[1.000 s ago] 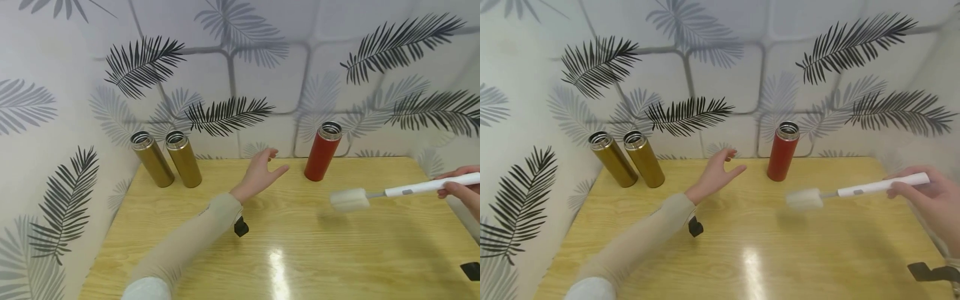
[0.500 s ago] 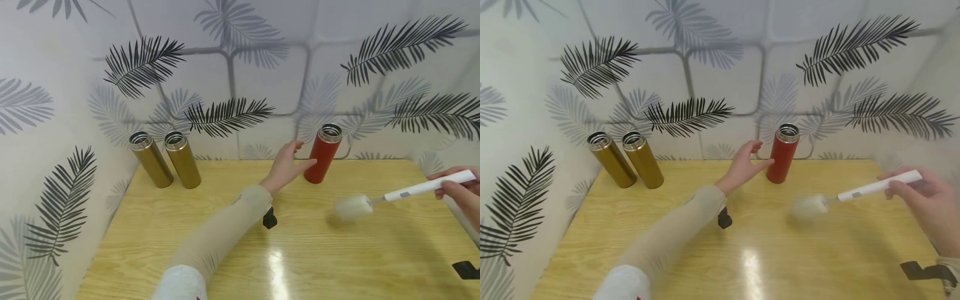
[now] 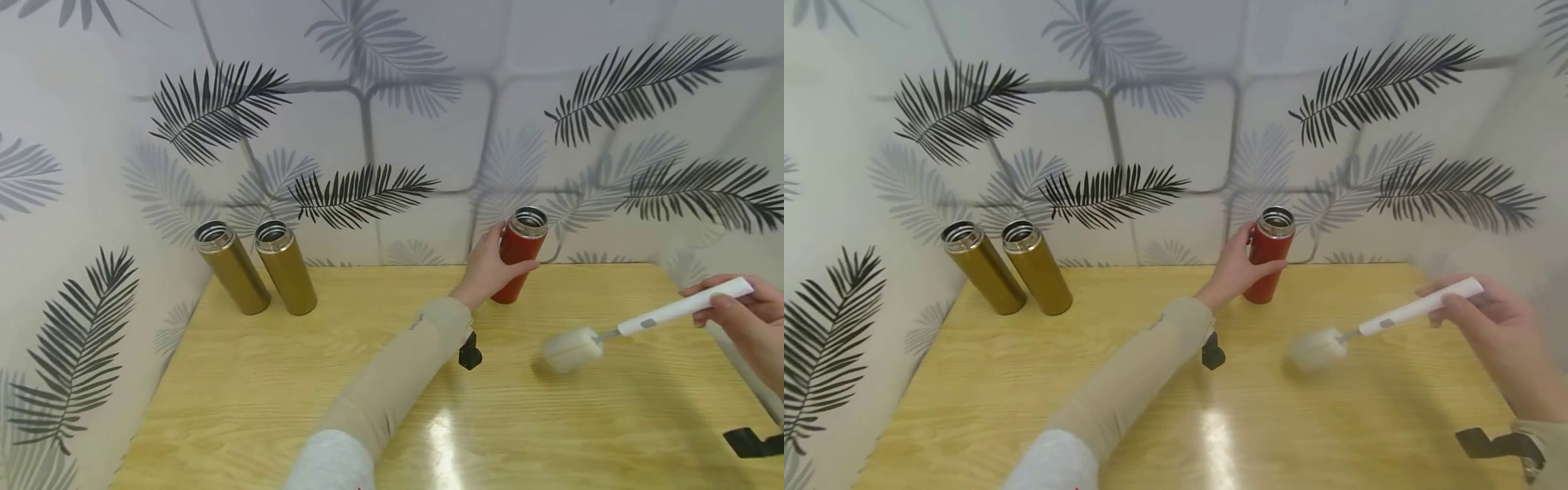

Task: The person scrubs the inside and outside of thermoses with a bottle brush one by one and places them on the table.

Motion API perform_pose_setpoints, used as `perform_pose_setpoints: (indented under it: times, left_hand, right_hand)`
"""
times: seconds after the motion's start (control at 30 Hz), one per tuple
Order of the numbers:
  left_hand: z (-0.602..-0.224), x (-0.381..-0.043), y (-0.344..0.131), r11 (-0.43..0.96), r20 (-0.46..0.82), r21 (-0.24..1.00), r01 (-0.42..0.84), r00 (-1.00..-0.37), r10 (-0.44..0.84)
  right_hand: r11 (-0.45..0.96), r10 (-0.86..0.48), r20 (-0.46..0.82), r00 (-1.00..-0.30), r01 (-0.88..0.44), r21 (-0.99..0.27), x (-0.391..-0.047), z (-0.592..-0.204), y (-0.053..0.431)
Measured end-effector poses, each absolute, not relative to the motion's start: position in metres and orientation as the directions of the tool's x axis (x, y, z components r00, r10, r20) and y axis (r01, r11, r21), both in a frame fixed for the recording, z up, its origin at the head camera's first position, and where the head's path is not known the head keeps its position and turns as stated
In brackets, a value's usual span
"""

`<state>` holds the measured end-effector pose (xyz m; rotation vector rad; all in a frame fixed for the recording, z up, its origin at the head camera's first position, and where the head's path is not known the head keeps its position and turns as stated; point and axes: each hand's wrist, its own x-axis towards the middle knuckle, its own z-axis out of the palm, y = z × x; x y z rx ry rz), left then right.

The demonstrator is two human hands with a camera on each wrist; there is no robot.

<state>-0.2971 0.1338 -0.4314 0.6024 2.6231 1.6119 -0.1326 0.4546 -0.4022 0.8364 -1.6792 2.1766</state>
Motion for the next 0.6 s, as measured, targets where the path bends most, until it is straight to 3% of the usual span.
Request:
perform_pose_setpoints:
  times: [0.33,0.6]
  left_hand:
    - [-0.437,-0.299,0.137,0.389,0.243,0.862,0.326,-0.938,0.247]
    - [-0.431,-0.286,0.123,0.229,0.281,0.911,0.344,-0.922,0.267]
  right_hand:
    - [-0.306,-0.140,0.582,-0.801,-0.524,-0.795,-0.132,-0.401,0.448]
    - [-0.172,-0.105,0.582,-0.806,-0.562,-0.809,-0.128,-0.392,0.446]
